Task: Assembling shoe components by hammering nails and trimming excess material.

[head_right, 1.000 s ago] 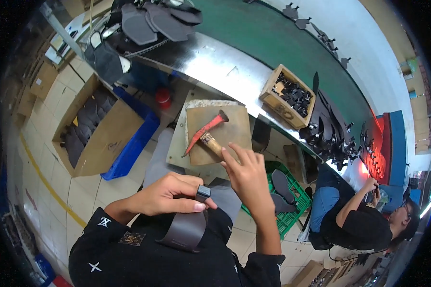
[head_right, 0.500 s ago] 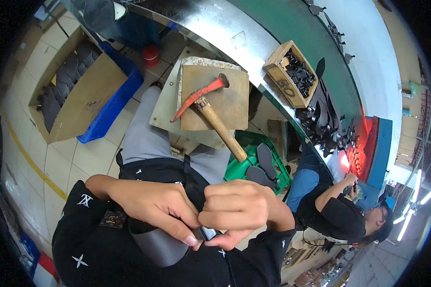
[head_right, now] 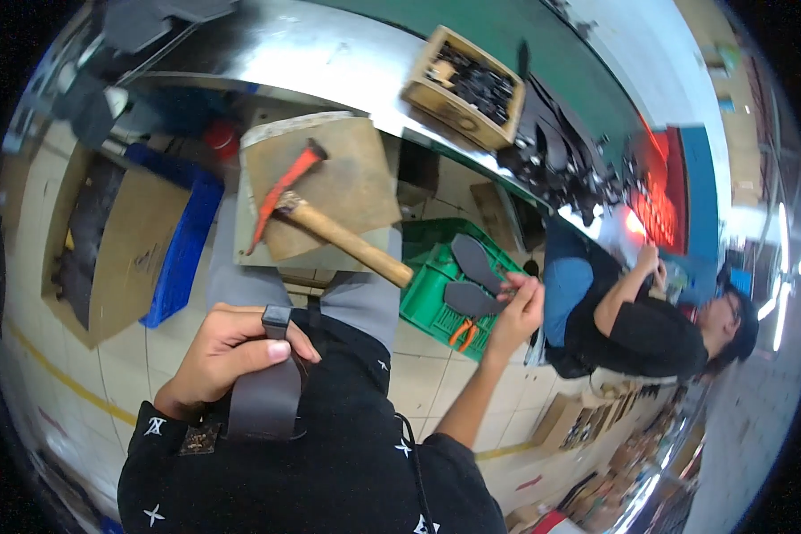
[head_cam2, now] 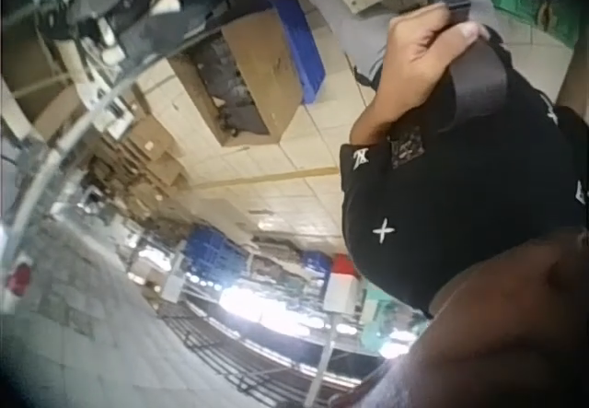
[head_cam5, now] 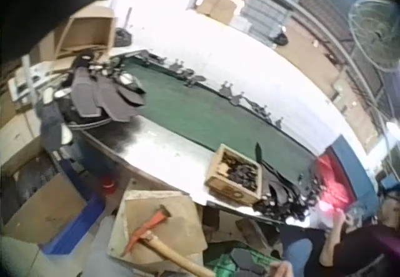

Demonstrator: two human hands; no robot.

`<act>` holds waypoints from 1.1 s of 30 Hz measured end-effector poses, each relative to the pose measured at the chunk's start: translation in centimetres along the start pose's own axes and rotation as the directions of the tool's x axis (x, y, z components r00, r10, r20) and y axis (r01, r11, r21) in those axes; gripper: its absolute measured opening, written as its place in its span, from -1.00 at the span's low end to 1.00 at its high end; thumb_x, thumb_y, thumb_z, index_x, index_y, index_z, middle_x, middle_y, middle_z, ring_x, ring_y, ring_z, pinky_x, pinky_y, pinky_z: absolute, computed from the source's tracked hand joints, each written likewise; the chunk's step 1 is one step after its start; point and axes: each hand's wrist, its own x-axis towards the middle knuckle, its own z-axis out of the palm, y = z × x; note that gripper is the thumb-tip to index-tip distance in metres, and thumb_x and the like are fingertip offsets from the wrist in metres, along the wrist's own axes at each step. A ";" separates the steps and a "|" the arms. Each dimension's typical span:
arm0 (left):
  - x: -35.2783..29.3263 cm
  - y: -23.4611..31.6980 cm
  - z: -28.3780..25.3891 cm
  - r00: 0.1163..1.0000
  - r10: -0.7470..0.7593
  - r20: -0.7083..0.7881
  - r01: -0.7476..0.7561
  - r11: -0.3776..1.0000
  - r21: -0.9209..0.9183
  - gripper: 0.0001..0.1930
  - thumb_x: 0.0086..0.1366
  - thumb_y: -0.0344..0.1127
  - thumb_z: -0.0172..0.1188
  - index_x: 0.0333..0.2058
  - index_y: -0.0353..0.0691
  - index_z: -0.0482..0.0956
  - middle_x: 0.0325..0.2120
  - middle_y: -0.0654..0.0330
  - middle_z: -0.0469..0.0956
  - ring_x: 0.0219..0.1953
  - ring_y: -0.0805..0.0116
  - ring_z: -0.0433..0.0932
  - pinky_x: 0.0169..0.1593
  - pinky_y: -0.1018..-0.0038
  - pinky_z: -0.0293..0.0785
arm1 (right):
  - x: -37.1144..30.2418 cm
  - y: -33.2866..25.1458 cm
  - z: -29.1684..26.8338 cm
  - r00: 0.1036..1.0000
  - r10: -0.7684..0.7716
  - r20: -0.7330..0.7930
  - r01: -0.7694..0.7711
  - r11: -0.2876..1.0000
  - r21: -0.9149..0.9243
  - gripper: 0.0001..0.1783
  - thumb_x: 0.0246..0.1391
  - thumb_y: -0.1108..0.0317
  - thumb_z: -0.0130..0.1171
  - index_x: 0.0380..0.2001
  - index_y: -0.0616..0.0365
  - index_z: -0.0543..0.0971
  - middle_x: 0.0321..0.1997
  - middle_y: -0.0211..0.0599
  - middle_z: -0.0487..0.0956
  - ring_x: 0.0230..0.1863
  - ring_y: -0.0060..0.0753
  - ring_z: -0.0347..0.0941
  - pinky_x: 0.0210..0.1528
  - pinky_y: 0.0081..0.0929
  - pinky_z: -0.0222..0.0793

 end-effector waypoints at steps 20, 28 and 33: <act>7.9 0.3 8.3 0.868 -0.244 0.432 0.103 0.940 0.325 -0.75 0.39 -0.28 0.13 -0.17 -0.34 0.66 -0.28 0.10 0.66 -0.17 0.28 0.62 -0.06 0.43 0.46 | -14.5 24.1 -5.0 0.874 0.399 -0.278 -0.469 0.841 -0.268 -0.70 0.31 0.13 0.11 -0.31 0.11 0.68 -0.28 -0.07 0.60 -0.31 -0.13 0.51 -0.37 -0.28 0.35; 7.5 1.1 8.2 0.857 -0.164 0.489 -0.010 0.943 0.333 -0.77 0.36 -0.32 0.16 -0.16 -0.38 0.63 -0.27 0.03 0.64 -0.20 0.19 0.63 -0.10 0.38 0.49 | -16.3 7.4 -3.8 0.952 -0.079 0.296 -0.297 0.009 0.955 -0.73 0.13 0.06 0.23 -0.34 -0.01 0.72 0.08 -0.18 0.47 -0.07 -0.22 0.42 -0.13 -0.24 0.32; 6.7 1.4 7.3 0.839 -0.124 0.529 -0.065 0.944 0.325 -0.77 0.36 -0.32 0.17 -0.15 -0.39 0.61 -0.27 0.02 0.61 -0.20 0.16 0.61 -0.12 0.38 0.49 | -10.7 -4.3 -4.9 0.839 -0.130 0.528 -0.343 0.627 0.700 -0.79 0.00 0.36 0.17 -0.33 0.24 0.66 0.32 0.17 0.29 0.29 0.10 0.30 0.11 -0.10 0.39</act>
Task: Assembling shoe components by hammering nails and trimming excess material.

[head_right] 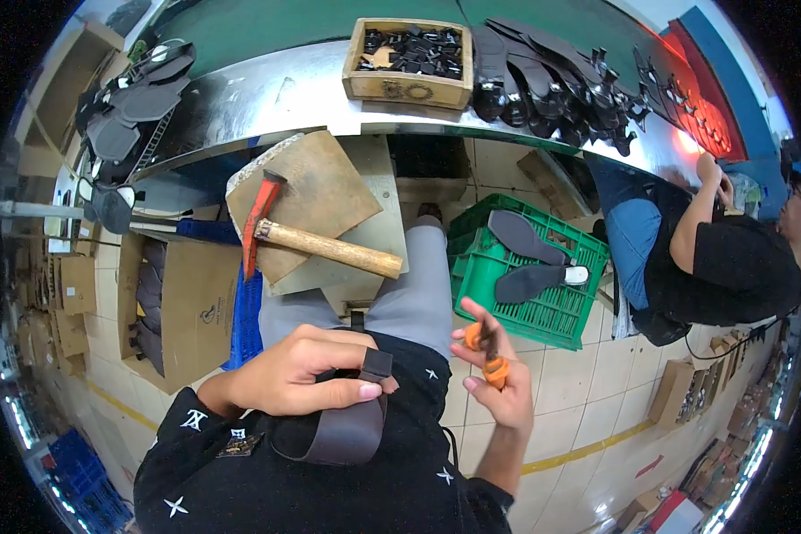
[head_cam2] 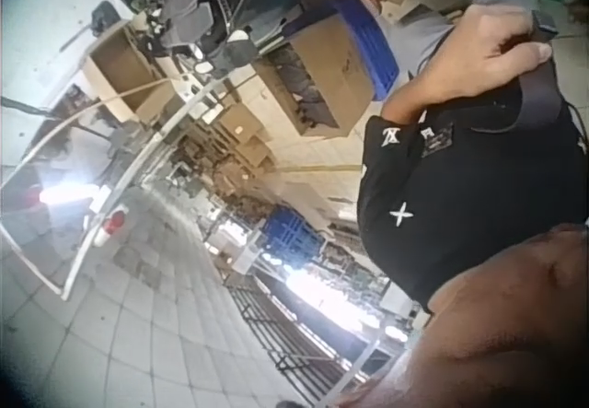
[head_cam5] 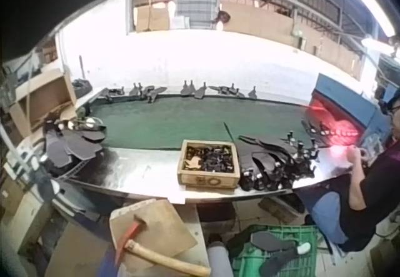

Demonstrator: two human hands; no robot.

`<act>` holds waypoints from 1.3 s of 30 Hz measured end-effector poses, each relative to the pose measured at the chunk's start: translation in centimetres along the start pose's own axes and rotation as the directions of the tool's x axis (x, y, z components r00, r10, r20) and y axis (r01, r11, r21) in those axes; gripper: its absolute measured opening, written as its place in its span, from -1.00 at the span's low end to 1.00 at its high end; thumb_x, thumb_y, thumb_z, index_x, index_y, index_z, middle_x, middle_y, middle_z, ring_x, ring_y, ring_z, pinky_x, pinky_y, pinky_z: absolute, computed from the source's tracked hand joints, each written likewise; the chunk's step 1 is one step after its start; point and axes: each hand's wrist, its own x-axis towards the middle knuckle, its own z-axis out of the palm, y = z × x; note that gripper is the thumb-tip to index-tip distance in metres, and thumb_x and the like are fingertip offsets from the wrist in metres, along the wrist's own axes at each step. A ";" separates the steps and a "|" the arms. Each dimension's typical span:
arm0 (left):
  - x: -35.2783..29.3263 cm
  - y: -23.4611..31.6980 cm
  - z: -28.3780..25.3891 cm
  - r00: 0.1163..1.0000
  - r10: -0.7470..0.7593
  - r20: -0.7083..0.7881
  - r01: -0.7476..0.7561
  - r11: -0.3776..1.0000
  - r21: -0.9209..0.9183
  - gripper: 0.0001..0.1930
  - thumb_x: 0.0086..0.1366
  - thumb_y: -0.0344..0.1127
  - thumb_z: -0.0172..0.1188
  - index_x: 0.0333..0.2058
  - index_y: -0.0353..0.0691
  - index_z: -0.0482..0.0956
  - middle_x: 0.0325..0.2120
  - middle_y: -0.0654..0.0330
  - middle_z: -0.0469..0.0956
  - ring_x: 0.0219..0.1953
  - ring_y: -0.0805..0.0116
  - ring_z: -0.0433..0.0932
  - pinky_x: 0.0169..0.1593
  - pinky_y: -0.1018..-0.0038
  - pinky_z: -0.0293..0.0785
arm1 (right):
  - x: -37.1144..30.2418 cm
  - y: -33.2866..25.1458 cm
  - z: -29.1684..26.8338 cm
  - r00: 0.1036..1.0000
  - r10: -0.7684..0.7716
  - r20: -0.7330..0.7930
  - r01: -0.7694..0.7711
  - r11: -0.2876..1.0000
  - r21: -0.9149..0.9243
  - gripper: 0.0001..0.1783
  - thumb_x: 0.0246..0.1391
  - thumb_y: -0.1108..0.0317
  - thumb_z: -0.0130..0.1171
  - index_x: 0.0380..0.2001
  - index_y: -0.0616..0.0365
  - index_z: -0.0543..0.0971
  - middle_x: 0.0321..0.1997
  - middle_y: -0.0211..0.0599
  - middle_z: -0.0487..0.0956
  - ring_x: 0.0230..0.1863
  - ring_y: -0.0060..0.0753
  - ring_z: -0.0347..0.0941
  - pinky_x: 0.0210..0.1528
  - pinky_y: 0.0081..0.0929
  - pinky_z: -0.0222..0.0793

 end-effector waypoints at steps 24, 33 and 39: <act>-4.8 -1.6 -1.5 0.934 0.263 -0.243 -0.240 0.963 0.118 -0.81 0.29 -0.36 0.20 -0.29 -0.42 0.50 -0.42 0.02 0.45 -0.41 0.07 0.44 -0.32 0.30 0.38 | 6.1 -10.5 6.6 0.867 0.339 0.364 0.231 0.374 -0.898 -0.53 -0.36 0.65 0.06 -0.23 0.19 0.60 0.34 0.18 0.26 0.45 0.37 0.03 0.41 0.15 -0.04; -5.7 -1.8 -1.5 0.918 0.318 -0.237 -0.294 0.947 0.132 -0.82 0.27 -0.39 0.21 -0.28 -0.42 0.50 -0.40 0.01 0.47 -0.37 0.05 0.47 -0.27 0.30 0.41 | 6.3 -11.4 7.5 0.860 0.293 0.418 0.310 0.351 -0.884 -0.61 -0.20 0.16 0.47 -0.40 0.21 0.59 -0.08 -0.02 0.48 -0.13 -0.01 0.45 -0.07 -0.24 0.39; -6.2 -1.8 -1.7 0.920 0.309 -0.240 -0.286 0.950 0.124 -0.81 0.28 -0.38 0.22 -0.25 -0.43 0.52 -0.39 -0.01 0.49 -0.36 0.06 0.49 -0.25 0.30 0.42 | 6.0 -11.4 7.8 0.849 0.300 0.435 0.333 0.335 -0.881 -0.46 -0.16 -0.06 0.46 -0.51 0.26 0.54 -0.10 0.03 0.47 -0.16 0.00 0.44 -0.14 -0.27 0.40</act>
